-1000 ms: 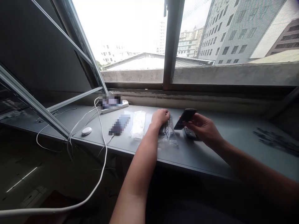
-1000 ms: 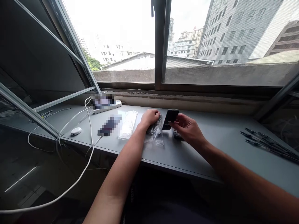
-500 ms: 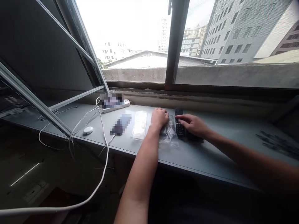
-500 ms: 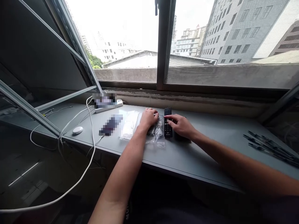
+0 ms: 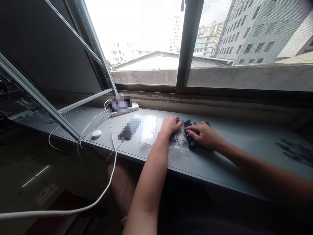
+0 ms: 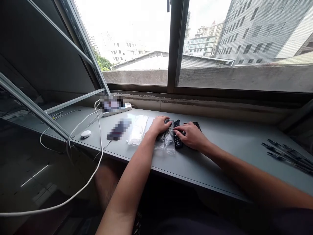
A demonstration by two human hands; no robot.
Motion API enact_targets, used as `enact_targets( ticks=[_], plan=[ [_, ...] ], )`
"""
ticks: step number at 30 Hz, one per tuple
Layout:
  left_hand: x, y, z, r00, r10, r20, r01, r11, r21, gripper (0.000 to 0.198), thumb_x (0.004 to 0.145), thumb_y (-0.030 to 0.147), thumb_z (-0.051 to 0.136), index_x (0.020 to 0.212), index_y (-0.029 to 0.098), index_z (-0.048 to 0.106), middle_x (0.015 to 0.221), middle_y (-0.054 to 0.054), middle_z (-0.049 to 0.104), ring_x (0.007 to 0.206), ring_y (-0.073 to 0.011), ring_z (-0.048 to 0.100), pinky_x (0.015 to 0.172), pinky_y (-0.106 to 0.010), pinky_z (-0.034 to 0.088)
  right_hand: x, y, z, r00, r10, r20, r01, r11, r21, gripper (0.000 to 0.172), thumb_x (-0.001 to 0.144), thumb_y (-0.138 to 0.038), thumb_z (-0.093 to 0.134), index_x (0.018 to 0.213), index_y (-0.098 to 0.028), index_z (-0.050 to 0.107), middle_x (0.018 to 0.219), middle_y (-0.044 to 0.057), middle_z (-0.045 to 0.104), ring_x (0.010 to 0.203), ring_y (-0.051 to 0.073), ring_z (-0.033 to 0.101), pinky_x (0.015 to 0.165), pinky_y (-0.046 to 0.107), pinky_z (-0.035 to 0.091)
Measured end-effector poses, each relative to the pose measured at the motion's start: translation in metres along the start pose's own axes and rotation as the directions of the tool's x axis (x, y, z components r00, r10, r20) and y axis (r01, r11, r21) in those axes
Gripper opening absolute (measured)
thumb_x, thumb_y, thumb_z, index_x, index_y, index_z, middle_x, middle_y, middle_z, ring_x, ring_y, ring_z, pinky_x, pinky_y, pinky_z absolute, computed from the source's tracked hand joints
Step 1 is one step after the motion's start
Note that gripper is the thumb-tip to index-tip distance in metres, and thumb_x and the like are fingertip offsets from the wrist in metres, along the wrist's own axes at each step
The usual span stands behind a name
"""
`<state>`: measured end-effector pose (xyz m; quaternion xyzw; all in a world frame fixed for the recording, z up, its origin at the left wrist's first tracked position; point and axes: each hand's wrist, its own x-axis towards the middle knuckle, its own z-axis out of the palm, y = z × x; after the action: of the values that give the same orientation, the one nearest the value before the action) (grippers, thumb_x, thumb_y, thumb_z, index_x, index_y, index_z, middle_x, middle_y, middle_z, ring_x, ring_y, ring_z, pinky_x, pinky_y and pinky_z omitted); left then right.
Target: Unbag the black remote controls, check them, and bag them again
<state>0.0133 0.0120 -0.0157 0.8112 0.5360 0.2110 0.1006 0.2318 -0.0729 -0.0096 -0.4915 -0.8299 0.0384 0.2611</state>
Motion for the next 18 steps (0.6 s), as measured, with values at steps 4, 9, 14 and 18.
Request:
enact_targets(
  ticks=[4, 9, 14, 18],
  plan=[
    [0.001, 0.001, -0.001, 1.0, -0.003, 0.016, 0.003, 1.0, -0.002, 0.048, 0.112, 0.049, 0.062, 0.147, 0.02, 0.078, 0.152, -0.013, 0.077, 0.146, -0.0339, 0.066, 0.123, -0.041, 0.049, -0.005, 0.006, 0.004, 0.999, 0.001, -0.035, -0.001, 1.0, -0.028, 0.046, 0.114, -0.053, 0.057, 0.126, -0.025, 0.092, 0.106, 0.013, 0.087, 0.113, 0.038, 0.074, 0.108, 0.055, 0.057],
    [0.004, -0.001, -0.002, 1.0, -0.014, 0.017, 0.014, 1.0, 0.002, 0.047, 0.111, 0.048, 0.063, 0.147, 0.02, 0.078, 0.153, -0.013, 0.077, 0.147, -0.0334, 0.065, 0.122, -0.04, 0.049, -0.013, 0.011, 0.008, 0.997, -0.023, -0.075, 0.016, 0.996, -0.09, 0.046, 0.115, -0.05, 0.057, 0.131, -0.023, 0.091, 0.135, 0.016, 0.085, 0.143, 0.043, 0.069, 0.125, 0.064, 0.052],
    [0.004, -0.002, -0.005, 1.0, -0.014, 0.019, 0.014, 1.0, 0.004, 0.045, 0.112, 0.045, 0.062, 0.145, 0.019, 0.078, 0.151, -0.013, 0.077, 0.146, -0.0332, 0.066, 0.122, -0.04, 0.05, -0.022, 0.004, 0.002, 0.989, -0.057, -0.14, 0.038, 0.991, -0.129, 0.044, 0.115, -0.048, 0.059, 0.131, -0.021, 0.09, 0.154, 0.019, 0.078, 0.159, 0.048, 0.057, 0.129, 0.071, 0.05],
    [0.003, 0.0, -0.005, 1.0, -0.013, 0.02, 0.013, 1.0, 0.003, 0.043, 0.111, 0.043, 0.062, 0.143, 0.019, 0.08, 0.151, -0.014, 0.077, 0.145, -0.0327, 0.067, 0.12, -0.039, 0.051, -0.025, -0.01, -0.006, 0.97, -0.165, -0.176, 0.154, 0.985, -0.073, 0.038, 0.115, -0.043, 0.063, 0.134, -0.021, 0.088, 0.153, 0.019, 0.078, 0.16, 0.048, 0.057, 0.128, 0.074, 0.051]
  ],
)
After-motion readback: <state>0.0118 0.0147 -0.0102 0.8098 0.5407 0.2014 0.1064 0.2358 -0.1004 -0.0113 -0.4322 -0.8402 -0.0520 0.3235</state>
